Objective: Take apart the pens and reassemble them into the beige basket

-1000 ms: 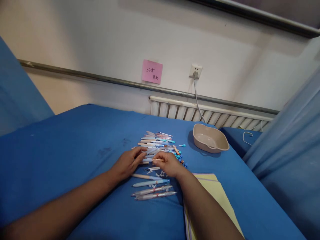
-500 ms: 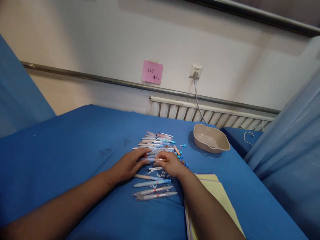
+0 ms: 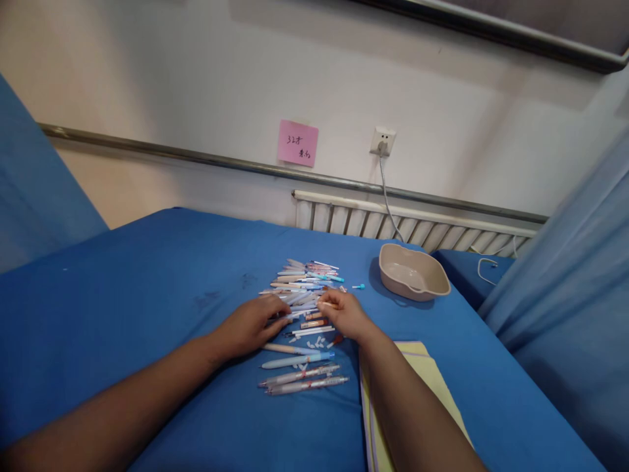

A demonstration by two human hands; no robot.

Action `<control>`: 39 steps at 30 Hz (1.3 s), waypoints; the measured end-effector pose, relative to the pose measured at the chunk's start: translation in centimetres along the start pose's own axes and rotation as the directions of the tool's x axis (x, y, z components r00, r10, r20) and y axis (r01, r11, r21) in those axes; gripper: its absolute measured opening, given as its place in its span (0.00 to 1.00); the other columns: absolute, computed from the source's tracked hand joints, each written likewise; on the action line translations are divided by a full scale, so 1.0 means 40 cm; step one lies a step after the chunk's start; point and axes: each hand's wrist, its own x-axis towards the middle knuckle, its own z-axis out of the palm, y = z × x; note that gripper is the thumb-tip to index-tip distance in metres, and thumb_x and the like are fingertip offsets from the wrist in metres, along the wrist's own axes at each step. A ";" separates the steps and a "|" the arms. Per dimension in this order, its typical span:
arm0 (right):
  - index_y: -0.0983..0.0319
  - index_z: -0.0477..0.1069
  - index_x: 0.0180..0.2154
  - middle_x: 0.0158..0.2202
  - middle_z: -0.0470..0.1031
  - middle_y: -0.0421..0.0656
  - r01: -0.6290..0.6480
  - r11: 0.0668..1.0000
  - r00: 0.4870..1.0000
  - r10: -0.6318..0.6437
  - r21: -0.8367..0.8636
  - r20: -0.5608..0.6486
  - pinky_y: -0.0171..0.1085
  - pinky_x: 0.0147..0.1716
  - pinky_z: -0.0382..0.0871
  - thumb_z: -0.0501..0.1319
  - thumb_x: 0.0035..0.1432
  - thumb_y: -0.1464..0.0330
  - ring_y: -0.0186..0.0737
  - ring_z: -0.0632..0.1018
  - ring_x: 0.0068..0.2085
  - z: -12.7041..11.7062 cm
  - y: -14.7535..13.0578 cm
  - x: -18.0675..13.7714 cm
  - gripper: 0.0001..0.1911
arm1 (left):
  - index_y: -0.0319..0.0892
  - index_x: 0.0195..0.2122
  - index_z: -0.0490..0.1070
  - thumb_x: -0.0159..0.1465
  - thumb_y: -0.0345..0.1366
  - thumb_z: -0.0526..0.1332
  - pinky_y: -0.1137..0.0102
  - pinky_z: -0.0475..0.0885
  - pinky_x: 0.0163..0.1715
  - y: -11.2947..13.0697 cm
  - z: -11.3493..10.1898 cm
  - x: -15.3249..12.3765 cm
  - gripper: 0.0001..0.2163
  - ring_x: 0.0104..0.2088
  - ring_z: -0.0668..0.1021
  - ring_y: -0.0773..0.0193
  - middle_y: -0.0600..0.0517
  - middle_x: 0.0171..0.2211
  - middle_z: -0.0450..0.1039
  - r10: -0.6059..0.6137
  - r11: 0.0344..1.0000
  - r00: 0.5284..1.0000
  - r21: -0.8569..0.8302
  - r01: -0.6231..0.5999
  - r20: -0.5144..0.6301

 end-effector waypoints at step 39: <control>0.59 0.72 0.38 0.38 0.73 0.45 0.337 0.775 0.937 -0.332 -0.535 0.108 0.40 0.43 0.61 0.58 0.57 0.65 0.41 0.71 0.41 0.005 -0.053 -0.011 0.07 | 0.44 0.35 0.71 0.61 0.39 0.55 0.72 0.64 0.31 0.025 -0.025 -0.010 0.08 0.31 0.72 0.64 0.52 0.30 0.72 -0.007 0.997 0.998 -0.076 0.012 0.062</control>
